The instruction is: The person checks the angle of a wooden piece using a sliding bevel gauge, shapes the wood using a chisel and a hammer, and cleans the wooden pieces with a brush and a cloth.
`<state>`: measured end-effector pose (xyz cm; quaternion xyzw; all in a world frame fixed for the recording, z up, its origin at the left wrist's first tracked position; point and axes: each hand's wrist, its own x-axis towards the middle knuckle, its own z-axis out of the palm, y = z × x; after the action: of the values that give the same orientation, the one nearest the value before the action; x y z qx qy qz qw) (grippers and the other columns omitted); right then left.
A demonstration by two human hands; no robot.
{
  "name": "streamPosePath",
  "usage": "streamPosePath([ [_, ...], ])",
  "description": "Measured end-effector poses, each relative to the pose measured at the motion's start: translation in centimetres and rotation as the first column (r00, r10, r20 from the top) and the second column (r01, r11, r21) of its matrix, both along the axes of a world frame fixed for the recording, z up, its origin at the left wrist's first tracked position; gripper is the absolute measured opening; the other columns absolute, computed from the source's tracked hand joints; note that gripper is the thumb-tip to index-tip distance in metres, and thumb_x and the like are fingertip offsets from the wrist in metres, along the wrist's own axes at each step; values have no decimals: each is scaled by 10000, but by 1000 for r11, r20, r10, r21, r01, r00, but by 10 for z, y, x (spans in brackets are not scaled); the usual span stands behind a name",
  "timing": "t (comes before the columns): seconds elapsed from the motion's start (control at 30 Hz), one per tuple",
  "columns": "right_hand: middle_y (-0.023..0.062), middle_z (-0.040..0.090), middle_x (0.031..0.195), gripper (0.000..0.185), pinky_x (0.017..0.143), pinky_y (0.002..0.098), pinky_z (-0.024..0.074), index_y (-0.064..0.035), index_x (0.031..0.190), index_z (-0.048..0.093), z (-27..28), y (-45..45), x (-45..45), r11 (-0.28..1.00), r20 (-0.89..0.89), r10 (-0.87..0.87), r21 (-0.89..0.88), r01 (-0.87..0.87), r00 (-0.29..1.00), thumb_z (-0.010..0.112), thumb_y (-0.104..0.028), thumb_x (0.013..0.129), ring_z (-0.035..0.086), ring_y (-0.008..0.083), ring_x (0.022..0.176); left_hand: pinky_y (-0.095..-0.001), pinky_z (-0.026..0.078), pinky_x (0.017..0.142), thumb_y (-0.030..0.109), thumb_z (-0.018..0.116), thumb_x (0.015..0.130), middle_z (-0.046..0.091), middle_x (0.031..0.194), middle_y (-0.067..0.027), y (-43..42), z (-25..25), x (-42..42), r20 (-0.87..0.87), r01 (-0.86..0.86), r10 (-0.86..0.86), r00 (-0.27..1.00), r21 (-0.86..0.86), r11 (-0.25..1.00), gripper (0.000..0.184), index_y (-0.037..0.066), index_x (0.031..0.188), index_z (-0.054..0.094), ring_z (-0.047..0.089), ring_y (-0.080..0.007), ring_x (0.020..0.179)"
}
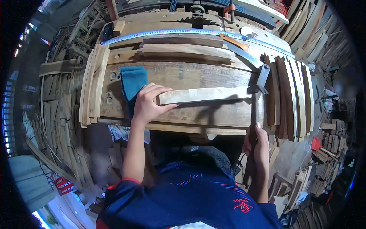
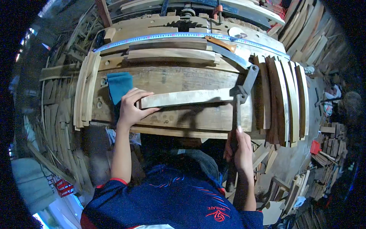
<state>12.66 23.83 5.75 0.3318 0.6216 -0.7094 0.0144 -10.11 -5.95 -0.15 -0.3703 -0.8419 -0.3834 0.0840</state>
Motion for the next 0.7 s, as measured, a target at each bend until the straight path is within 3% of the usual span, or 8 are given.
streamPosePath([
  [0.13, 30, 457, 520, 570, 417, 287, 369, -62, 781, 539, -18, -5, -7, 988, 79, 69, 136, -79, 994, 367, -497, 1107, 452, 143, 412, -373, 548, 842, 191, 968, 578, 762, 962, -99, 0, 2, 1, 29, -20, 21, 999, -22, 1000, 463, 45, 967, 763, 703, -282, 903],
  [0.17, 24, 454, 520, 568, 418, 284, 361, -61, 768, 534, -21, -11, -7, 978, 98, 16, 208, -36, 995, 373, -484, 1112, 448, 139, 412, -373, 548, 838, 188, 967, 576, 759, 956, -98, 1, 2, -1, 30, -22, 23, 999, -23, 999, 460, 46, 961, 759, 699, -282, 904],
  [0.3, 30, 466, 543, 576, 422, 281, 353, -61, 742, 517, -6, -28, -10, 972, -100, 171, 178, -152, 980, 373, -471, 1119, 453, 130, 429, -389, 550, 810, 219, 956, 609, 733, 918, -88, 1, 2, 0, 35, -21, 22, 999, -28, 999, 430, 75, 944, 730, 681, -297, 878],
  [0.4, 23, 453, 522, 582, 416, 271, 339, -62, 736, 519, -30, -43, -24, 987, -11, 156, 45, -156, 988, 361, -468, 1122, 434, 119, 418, -392, 550, 805, 223, 958, 605, 726, 914, -84, 2, 2, -2, 34, -24, 25, 999, -20, 1000, 434, 79, 940, 725, 677, -298, 886],
  [0.57, 15, 450, 519, 582, 407, 274, 329, -63, 750, 513, -16, -64, -19, 952, -76, 242, 212, -221, 967, 358, -483, 1123, 424, 116, 413, -392, 547, 809, 231, 956, 615, 722, 916, -78, -3, 1, 0, 96, -35, 37, 995, -21, 999, 422, 84, 940, 730, 672, -301, 896],
  [0.6, 17, 451, 518, 581, 405, 273, 327, -61, 753, 517, -18, -71, -21, 975, -14, 183, 134, -179, 983, 347, -472, 1128, 426, 115, 412, -391, 546, 811, 232, 954, 619, 721, 916, -78, -4, 3, -2, 106, -27, 29, 994, -20, 999, 417, 84, 939, 731, 672, -302, 897],
  [0.7, 19, 452, 523, 577, 417, 274, 333, -63, 748, 512, -31, -69, -29, 944, -45, 303, 149, -294, 952, 343, -460, 1131, 433, 118, 421, -391, 543, 809, 213, 948, 622, 715, 905, -86, -3, 0, -2, 104, -38, 35, 994, 22, 999, 405, 73, 933, 730, 665, -304, 891],
])
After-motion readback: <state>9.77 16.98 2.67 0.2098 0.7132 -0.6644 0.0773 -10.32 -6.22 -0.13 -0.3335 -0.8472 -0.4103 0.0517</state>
